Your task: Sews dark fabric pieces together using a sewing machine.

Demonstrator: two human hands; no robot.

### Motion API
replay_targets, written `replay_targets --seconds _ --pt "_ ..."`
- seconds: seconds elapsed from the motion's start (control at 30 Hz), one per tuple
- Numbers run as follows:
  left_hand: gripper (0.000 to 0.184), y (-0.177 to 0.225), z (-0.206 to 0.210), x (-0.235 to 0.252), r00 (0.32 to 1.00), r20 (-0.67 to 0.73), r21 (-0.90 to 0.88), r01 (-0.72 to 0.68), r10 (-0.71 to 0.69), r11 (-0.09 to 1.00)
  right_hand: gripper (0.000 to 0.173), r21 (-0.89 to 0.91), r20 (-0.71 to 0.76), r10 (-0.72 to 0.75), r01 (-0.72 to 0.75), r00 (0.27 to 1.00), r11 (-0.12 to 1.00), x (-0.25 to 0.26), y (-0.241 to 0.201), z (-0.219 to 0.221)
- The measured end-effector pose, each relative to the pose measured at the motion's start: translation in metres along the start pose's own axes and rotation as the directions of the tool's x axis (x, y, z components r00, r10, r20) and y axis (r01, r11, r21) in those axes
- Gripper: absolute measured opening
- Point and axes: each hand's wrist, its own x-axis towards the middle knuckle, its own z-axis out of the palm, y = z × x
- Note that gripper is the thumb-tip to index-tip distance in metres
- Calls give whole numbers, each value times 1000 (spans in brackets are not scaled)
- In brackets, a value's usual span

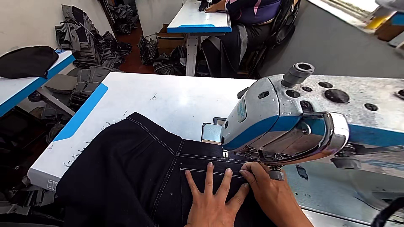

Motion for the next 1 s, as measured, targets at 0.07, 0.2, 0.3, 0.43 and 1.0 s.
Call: replay_targets --seconds 0.07,0.2,0.3,0.43,1.0 --pt "97 0 -1 0 1000 1 -7 -2 2 1000 39 -10 -3 10 -10 1000 1000 0 -1 0" --pt "98 -1 -1 1 1000 12 -15 -6 6 1000 40 -37 -2 11 -11 1000 999 0 -2 -1" --pt "98 0 -1 2 1000 23 -24 -2 3 1000 38 -59 -25 16 -18 1000 998 0 -5 0" --pt "101 1 -3 2 1000 31 -8 3 -3 1000 33 -65 -71 39 -43 997 997 -4 -14 -5" --pt "109 -3 6 -1 993 -114 52 -10 16 999 42 -14 -11 -25 25 1000 1000 -53 -26 -15"
